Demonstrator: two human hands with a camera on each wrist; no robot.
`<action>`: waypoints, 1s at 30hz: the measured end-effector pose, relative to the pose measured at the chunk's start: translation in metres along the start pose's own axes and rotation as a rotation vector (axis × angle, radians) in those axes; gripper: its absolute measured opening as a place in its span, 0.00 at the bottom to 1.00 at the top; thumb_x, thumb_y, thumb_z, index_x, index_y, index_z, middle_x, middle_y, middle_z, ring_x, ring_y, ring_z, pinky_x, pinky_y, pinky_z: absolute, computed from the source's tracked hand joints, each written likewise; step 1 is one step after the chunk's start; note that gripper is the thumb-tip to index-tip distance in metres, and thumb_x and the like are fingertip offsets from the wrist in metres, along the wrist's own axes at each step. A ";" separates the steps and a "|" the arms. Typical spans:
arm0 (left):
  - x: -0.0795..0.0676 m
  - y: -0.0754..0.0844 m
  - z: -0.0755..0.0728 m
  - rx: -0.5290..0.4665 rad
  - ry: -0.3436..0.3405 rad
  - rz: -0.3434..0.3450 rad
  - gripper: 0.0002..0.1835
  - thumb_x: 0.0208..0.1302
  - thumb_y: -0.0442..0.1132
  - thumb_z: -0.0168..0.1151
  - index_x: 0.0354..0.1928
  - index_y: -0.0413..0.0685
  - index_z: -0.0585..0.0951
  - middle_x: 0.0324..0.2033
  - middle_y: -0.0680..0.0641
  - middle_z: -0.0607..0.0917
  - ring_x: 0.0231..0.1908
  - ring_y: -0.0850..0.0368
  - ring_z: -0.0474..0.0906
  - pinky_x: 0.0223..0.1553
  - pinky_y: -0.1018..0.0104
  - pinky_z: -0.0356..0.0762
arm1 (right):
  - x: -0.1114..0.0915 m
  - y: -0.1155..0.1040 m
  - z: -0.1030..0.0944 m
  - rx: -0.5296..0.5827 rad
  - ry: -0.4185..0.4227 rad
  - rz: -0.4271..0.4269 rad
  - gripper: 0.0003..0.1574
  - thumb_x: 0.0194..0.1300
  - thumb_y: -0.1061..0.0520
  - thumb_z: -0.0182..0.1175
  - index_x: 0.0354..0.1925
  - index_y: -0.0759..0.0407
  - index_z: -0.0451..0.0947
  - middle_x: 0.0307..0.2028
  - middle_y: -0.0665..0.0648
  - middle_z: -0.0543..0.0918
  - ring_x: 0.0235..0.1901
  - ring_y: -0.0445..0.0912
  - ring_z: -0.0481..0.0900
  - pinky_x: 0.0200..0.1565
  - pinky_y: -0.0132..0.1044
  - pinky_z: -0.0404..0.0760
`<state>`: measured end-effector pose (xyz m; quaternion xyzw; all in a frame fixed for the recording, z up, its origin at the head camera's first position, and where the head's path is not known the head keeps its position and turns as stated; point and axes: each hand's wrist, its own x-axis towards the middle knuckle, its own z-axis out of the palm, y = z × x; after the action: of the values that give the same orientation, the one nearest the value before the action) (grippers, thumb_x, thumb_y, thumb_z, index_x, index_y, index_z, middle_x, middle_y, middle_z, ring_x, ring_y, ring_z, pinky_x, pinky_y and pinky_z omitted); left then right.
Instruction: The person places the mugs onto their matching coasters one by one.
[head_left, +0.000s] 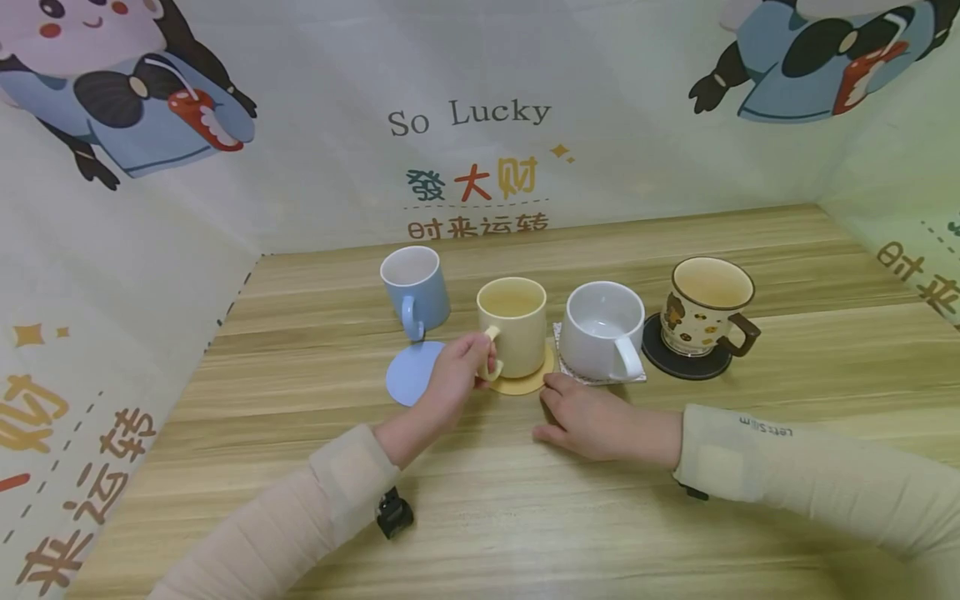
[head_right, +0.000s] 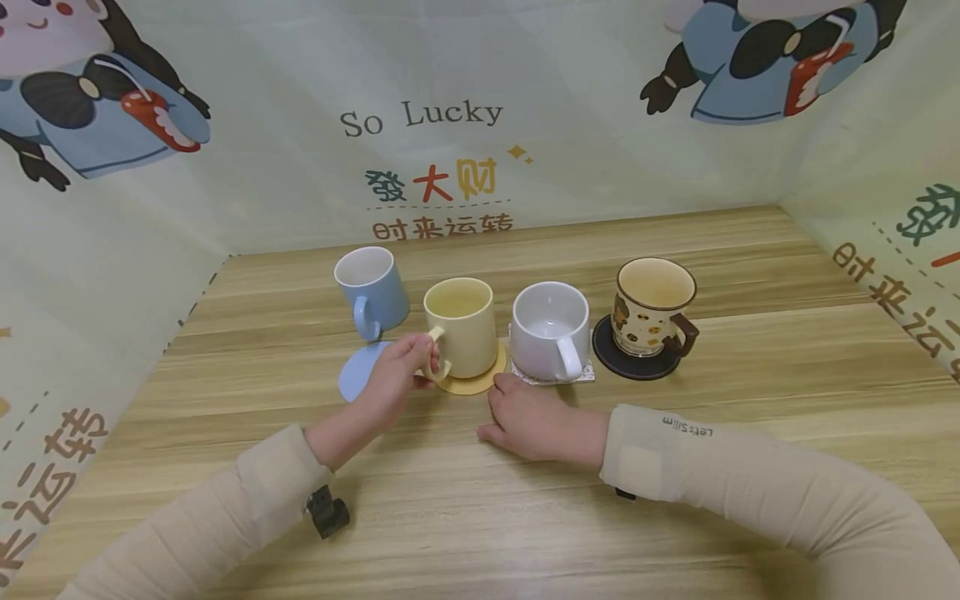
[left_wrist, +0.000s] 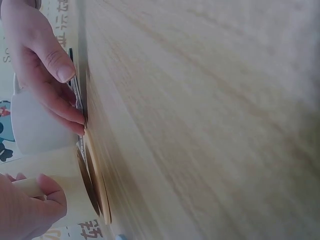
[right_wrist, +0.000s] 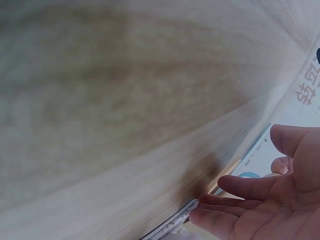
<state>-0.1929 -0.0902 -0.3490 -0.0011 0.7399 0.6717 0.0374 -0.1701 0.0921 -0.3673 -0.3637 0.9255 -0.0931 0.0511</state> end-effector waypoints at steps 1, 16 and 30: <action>0.000 0.000 0.000 0.000 -0.001 -0.002 0.14 0.70 0.35 0.44 0.26 0.36 0.71 0.20 0.51 0.71 0.23 0.61 0.65 0.25 0.70 0.65 | 0.000 0.000 0.000 0.001 -0.003 0.001 0.36 0.64 0.46 0.54 0.54 0.78 0.67 0.57 0.75 0.67 0.57 0.62 0.67 0.57 0.51 0.68; -0.005 -0.001 0.002 0.030 -0.055 -0.023 0.15 0.70 0.36 0.44 0.26 0.36 0.72 0.19 0.51 0.71 0.26 0.61 0.66 0.27 0.70 0.68 | -0.001 0.001 -0.001 0.017 -0.028 0.013 0.36 0.64 0.46 0.54 0.55 0.77 0.67 0.57 0.75 0.67 0.58 0.62 0.67 0.57 0.51 0.68; -0.008 -0.006 0.000 0.033 -0.054 -0.037 0.14 0.70 0.35 0.44 0.28 0.33 0.72 0.21 0.50 0.72 0.25 0.61 0.67 0.27 0.71 0.70 | -0.001 0.001 -0.001 0.012 -0.014 -0.001 0.35 0.64 0.46 0.54 0.54 0.76 0.68 0.57 0.74 0.67 0.57 0.62 0.67 0.57 0.50 0.69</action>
<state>-0.1845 -0.0910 -0.3541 0.0038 0.7493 0.6585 0.0698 -0.1702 0.0942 -0.3663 -0.3647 0.9242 -0.0960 0.0598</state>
